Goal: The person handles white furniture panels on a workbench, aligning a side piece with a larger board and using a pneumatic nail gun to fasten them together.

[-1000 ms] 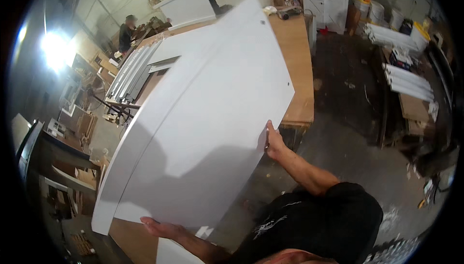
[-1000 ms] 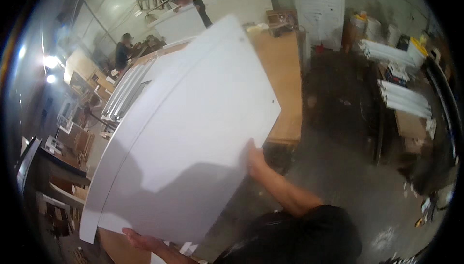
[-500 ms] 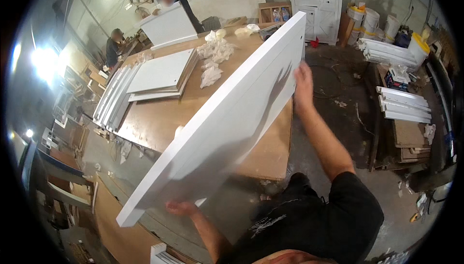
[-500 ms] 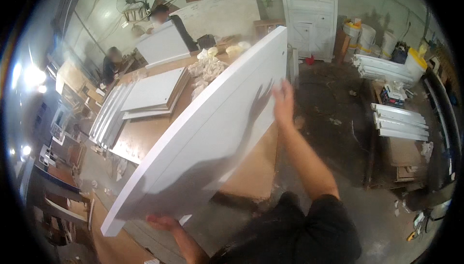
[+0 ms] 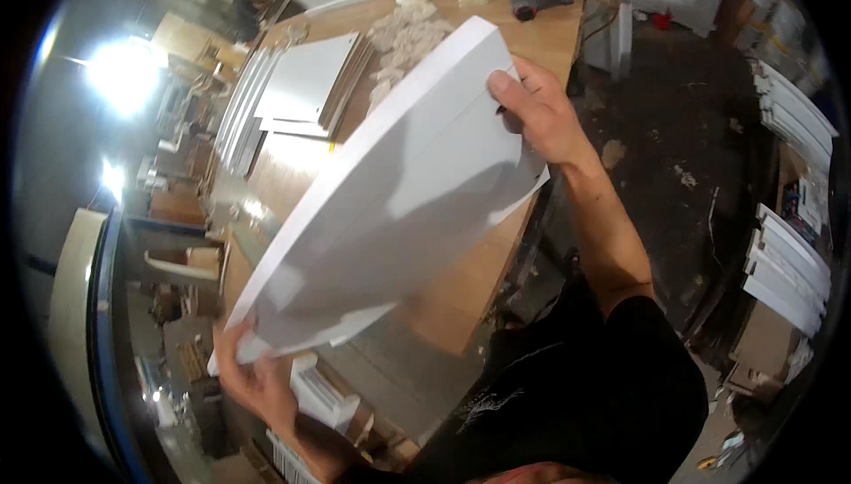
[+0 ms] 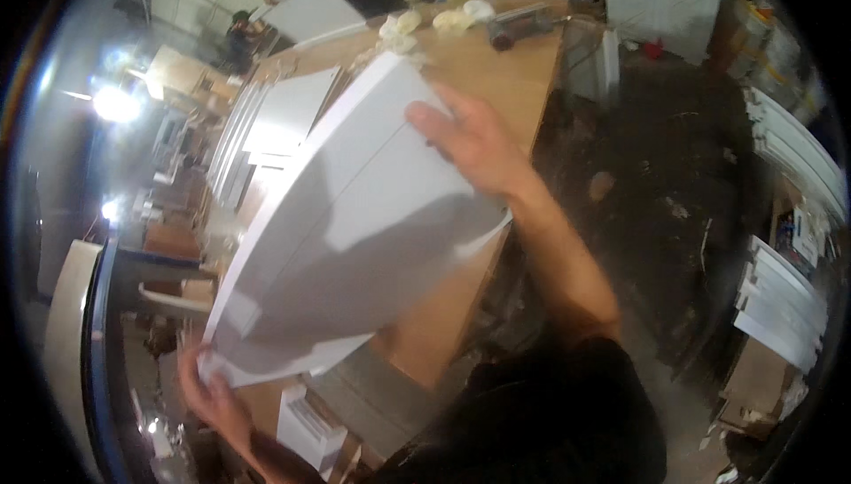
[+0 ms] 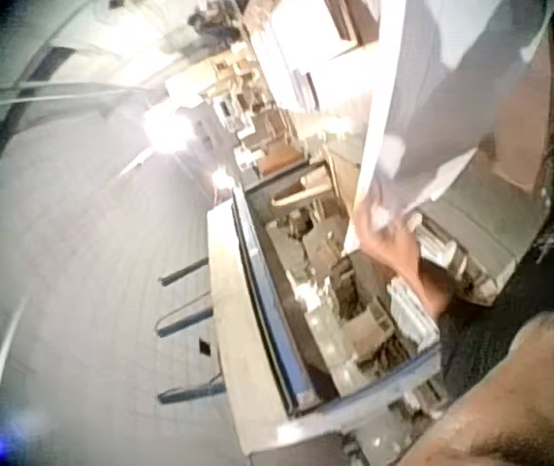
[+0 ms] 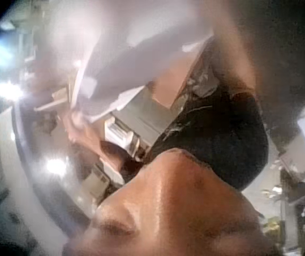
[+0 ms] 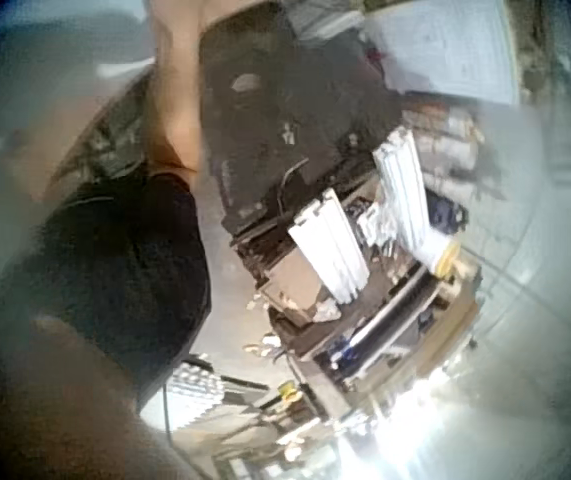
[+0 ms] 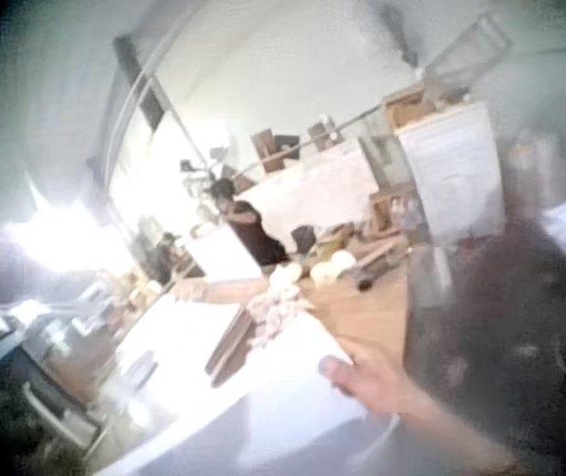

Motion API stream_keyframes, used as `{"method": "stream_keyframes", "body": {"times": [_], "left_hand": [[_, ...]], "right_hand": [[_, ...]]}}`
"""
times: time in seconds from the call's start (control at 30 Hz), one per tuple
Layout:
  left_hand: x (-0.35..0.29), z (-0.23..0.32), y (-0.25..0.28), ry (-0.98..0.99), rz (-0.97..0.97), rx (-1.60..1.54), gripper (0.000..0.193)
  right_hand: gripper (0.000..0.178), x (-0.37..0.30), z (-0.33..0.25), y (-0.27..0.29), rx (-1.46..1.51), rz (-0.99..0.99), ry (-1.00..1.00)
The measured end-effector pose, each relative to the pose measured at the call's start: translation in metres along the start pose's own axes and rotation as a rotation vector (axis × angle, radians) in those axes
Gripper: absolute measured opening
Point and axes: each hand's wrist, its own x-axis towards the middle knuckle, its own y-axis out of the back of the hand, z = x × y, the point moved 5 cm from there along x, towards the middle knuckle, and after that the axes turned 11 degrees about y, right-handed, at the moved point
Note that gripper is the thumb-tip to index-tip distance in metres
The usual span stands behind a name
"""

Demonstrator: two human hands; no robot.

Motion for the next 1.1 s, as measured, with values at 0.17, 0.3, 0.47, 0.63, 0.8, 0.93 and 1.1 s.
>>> {"method": "stream_keyframes", "body": {"times": [0.17, 0.3, 0.47, 0.63, 0.8, 0.93, 1.1], "left_hand": [[0.074, 0.17, -0.183, -0.19, -0.581, 0.329, 0.049], [0.073, 0.199, -0.205, -0.133, -0.697, 0.161, 0.042], [0.069, 0.218, -0.205, -0.144, -0.639, 0.388, 0.041], [0.068, 0.219, -0.204, -0.133, -0.63, 0.413, 0.045], [0.071, 0.217, -0.204, -0.2, -0.598, 0.381, 0.043], [0.079, 0.21, -0.209, -0.185, -0.591, 0.408, 0.043], [0.086, 0.209, -0.213, -0.206, -0.612, 0.392, 0.043]], "right_hand": [[0.026, -0.006, -0.007, 0.011, 0.051, 0.097, 0.15], [0.033, -0.007, -0.004, 0.022, 0.08, 0.179, 0.196], [0.036, -0.006, -0.012, 0.03, 0.019, 0.184, 0.213], [0.035, -0.009, -0.016, 0.031, 0.048, 0.181, 0.226], [0.048, -0.004, -0.006, 0.027, -0.06, 0.227, 0.147], [0.052, 0.001, -0.006, 0.03, -0.246, 0.254, 0.168], [0.055, 0.007, 0.002, 0.029, -0.382, 0.237, 0.152]]}}
